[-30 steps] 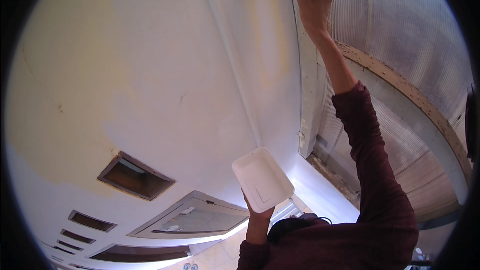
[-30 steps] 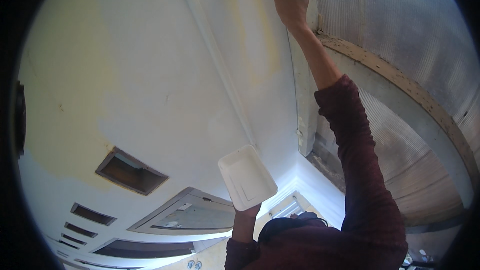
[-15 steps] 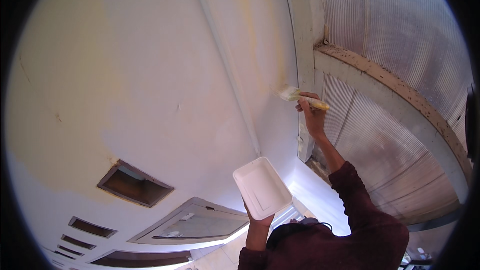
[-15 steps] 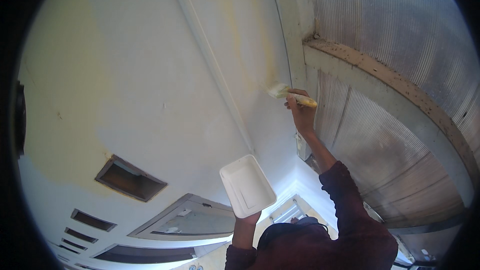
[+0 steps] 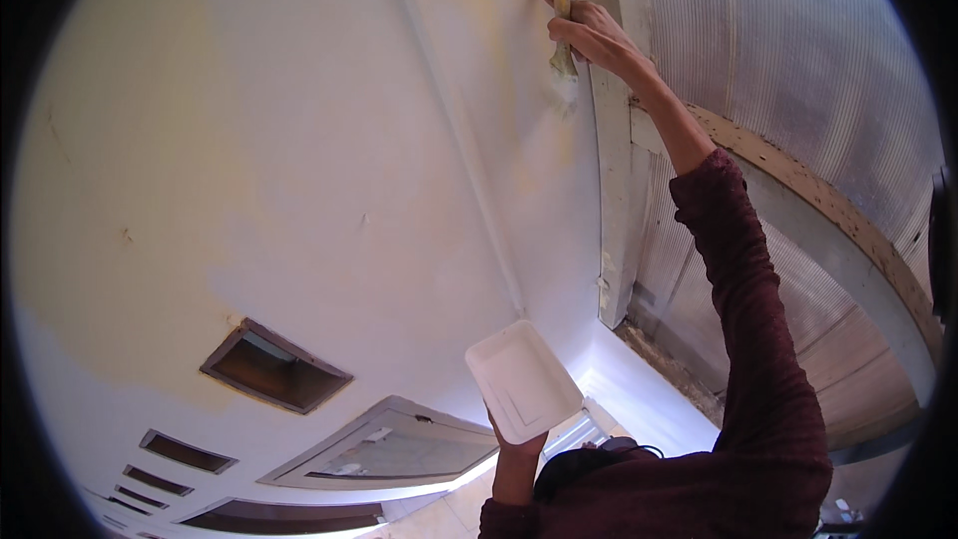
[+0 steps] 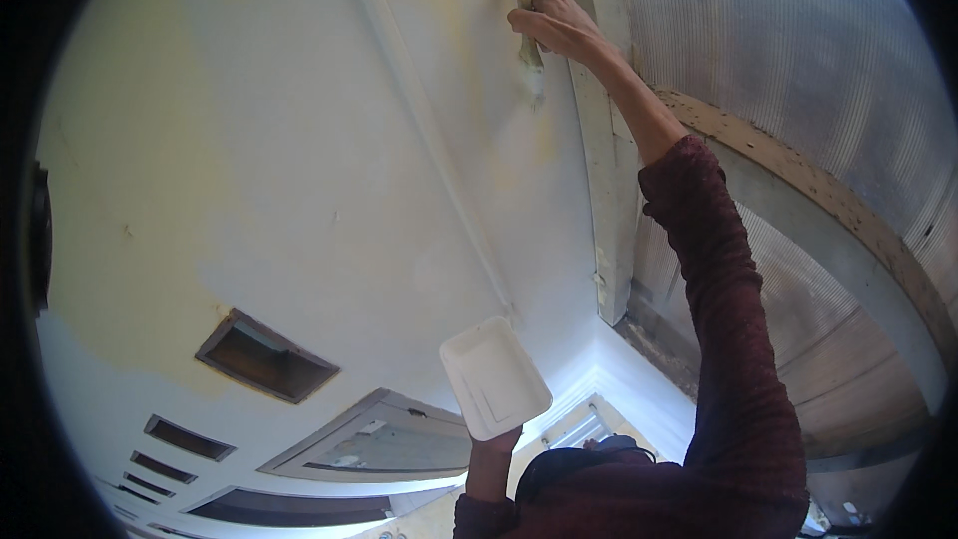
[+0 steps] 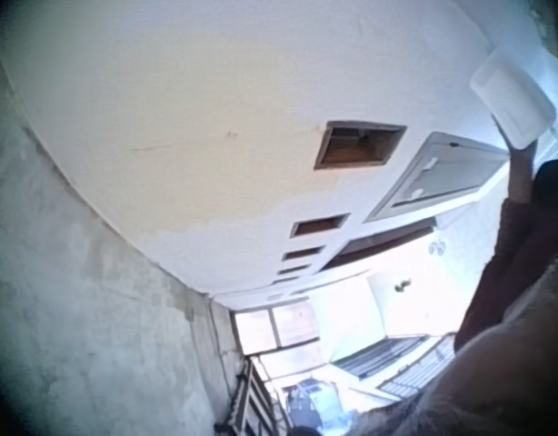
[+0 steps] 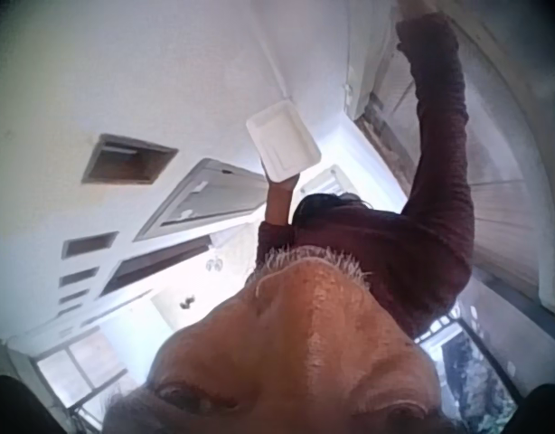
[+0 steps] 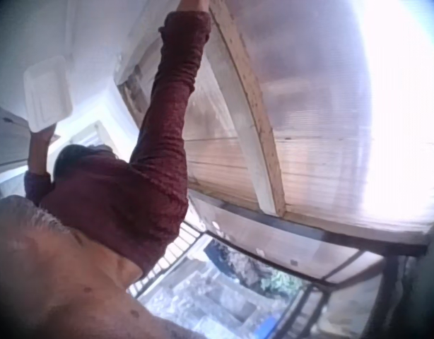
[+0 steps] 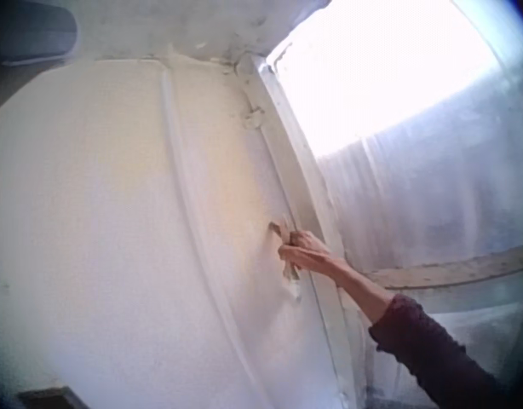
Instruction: The person paints a ceiling white using a paintbrush and a small paint container. They repeatedly dip the brush into the container and apply paint to the ceiling surface in a stairwell area.
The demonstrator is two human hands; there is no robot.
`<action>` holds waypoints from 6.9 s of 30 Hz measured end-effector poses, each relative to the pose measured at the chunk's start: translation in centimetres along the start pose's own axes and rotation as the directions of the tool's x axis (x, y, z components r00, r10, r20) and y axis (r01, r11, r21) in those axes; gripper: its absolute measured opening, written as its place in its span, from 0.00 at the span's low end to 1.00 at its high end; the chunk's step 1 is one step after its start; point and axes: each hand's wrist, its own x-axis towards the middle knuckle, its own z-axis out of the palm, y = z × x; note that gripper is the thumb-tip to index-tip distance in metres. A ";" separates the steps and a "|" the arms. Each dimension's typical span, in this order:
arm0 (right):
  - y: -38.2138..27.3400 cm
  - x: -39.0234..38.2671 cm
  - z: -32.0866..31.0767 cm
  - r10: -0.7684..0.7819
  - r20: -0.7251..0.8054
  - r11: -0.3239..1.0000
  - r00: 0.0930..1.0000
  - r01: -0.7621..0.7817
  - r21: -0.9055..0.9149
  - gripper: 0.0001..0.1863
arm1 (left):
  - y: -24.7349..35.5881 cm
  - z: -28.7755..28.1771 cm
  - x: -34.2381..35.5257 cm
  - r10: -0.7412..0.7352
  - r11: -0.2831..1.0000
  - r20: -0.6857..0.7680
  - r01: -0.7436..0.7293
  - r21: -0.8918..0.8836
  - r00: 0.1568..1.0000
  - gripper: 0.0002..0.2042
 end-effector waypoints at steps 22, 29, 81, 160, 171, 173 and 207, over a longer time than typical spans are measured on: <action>2.1 -4.9 -0.6 0.114 0.022 0.979 0.993 -0.109 -0.171 0.15 | -0.1 -0.7 0.5 -0.044 0.998 -0.159 0.036 -0.051 0.986 0.26; 0.7 -4.9 -1.6 0.172 -0.041 0.985 0.984 -0.172 0.007 0.16 | -0.3 -0.5 0.7 -0.037 0.995 -0.098 0.028 -0.091 0.994 0.26; 5.5 -10.8 6.3 0.099 -0.587 0.830 0.803 0.259 0.494 0.11 | -0.5 -1.7 -0.6 -0.020 0.998 -0.232 0.004 -0.069 0.973 0.24; 3.1 -21.3 14.7 0.230 -0.293 0.823 0.928 -0.025 0.567 0.10 | 0.3 -2.8 -2.3 -0.012 0.993 -0.287 -0.023 -0.120 0.958 0.21; -5.1 -8.0 7.5 -0.043 -0.556 0.713 0.830 0.416 0.565 0.10 | 0.1 -1.4 -1.2 0.028 0.998 -0.249 -0.013 0.063 0.968 0.23; -4.4 -8.3 8.2 -0.071 -0.616 0.623 0.785 0.517 0.588 0.10 | 0.0 -1.6 -1.0 0.029 0.996 -0.238 -0.009 0.083 0.971 0.23; -6.5 -3.8 4.1 -0.176 -0.568 0.806 0.804 0.449 0.386 0.12 | 0.0 -2.9 -1.4 0.034 0.999 -0.092 -0.032 0.017 0.995 0.28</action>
